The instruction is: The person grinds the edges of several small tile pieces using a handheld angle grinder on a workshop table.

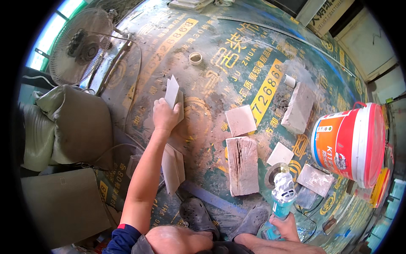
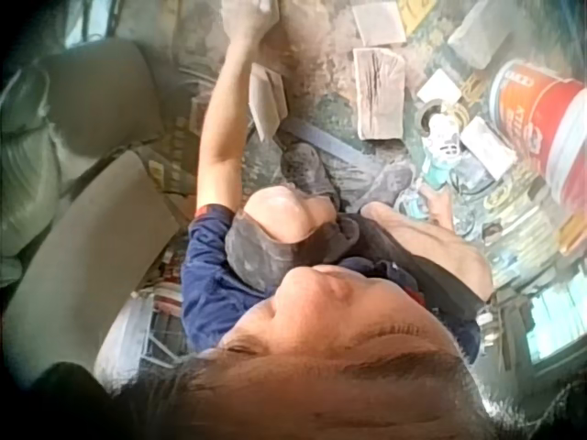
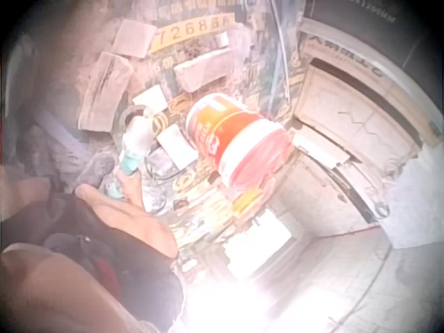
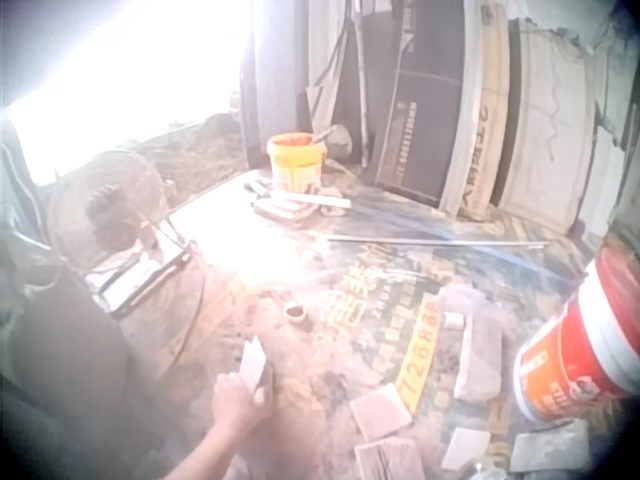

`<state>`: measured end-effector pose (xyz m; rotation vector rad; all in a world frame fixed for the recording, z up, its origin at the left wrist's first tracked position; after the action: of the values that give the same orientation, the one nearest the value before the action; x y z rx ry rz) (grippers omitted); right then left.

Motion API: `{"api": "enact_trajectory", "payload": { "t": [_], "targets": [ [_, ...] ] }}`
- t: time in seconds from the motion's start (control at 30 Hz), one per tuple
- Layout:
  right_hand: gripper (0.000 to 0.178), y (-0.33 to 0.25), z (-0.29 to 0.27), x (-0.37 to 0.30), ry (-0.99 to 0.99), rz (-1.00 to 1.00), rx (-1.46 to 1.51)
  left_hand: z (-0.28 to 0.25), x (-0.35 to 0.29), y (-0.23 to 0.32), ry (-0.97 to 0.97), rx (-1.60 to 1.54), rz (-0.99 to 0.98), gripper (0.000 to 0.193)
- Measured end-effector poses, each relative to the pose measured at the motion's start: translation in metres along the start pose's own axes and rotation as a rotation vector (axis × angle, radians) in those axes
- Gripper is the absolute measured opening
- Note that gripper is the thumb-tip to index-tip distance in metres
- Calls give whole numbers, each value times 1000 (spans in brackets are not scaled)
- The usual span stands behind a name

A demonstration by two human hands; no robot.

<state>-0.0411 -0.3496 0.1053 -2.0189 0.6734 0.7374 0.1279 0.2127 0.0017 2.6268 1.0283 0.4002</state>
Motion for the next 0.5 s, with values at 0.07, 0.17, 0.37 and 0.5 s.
{"api": "enact_trajectory", "payload": {
  "t": [0.07, 0.17, 0.37, 0.5],
  "targets": [
    [25, 1, 1, 1, -6, 6, -1, 4, -6, 4, -16, 4, -15, 58],
    [24, 7, -1, 2, -4, 9, -2, 5, -14, 18, -13, 10, -4, 61],
    [24, -6, 5, 0, -17, -15, -25, -10, -10, 1, 20, -94, 15, 70],
    [20, -2, 2, 3, 8, -14, -42, -58, -22, -52, -85, -280, -123, 55]
  ]
}}
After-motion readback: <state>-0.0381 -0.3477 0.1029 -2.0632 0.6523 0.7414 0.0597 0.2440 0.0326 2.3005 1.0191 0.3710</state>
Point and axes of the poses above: each hand's wrist, its own x-axis towards the middle knuckle, its own z-axis out of the palm, y = z × x, the point moved 7 cm from there along x, towards the middle knuckle, and after that the axes turned 9 degrees about y, right-handed, at the moved point
